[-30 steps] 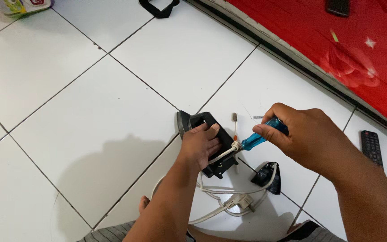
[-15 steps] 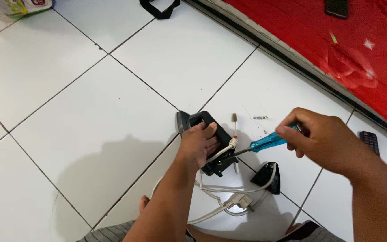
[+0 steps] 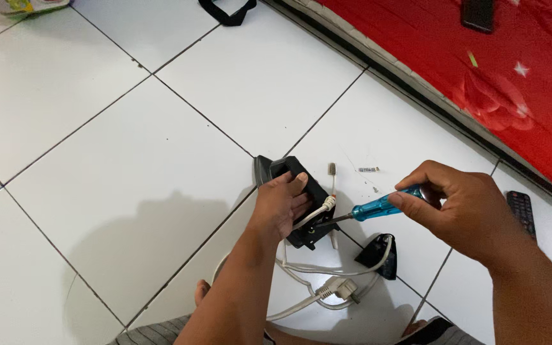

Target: The person sits on the floor and uses a screwdriver to unscrew the back housing of an electric iron, opening it to access the cord connection inside. They manipulate the cord and terminal area by hand, then reposition the housing and press the parts back together.

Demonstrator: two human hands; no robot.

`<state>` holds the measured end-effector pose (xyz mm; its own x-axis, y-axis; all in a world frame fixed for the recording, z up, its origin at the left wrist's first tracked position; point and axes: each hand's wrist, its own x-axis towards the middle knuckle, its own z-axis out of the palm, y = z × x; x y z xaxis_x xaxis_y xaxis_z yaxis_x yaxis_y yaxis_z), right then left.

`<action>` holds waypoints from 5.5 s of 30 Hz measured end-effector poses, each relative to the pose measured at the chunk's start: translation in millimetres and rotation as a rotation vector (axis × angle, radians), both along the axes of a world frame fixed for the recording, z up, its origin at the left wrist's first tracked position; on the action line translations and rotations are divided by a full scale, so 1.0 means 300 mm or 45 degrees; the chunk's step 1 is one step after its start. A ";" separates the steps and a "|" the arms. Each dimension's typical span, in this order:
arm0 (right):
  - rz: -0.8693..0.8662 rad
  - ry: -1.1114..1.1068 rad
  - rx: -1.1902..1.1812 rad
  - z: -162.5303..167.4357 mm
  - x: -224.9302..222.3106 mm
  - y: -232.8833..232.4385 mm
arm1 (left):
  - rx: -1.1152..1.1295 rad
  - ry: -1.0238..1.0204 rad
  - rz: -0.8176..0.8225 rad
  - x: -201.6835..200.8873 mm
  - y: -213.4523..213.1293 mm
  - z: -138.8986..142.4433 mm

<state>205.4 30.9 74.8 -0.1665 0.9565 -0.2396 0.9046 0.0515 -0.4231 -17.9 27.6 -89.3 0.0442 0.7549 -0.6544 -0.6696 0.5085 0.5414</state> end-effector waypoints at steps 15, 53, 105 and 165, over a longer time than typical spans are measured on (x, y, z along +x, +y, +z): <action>-0.328 0.605 0.305 -0.082 0.215 0.073 | 0.078 0.077 0.016 -0.046 0.019 -0.059; -1.109 0.217 0.008 -0.639 0.261 -0.030 | -0.034 0.708 0.565 -0.077 -0.188 -0.032; -0.198 0.726 -0.242 -0.079 -0.081 -0.181 | 0.431 1.158 -0.082 0.119 -0.421 0.326; 0.174 -0.176 -0.261 -0.238 -0.066 -0.129 | 0.394 1.061 0.027 0.208 -0.415 0.124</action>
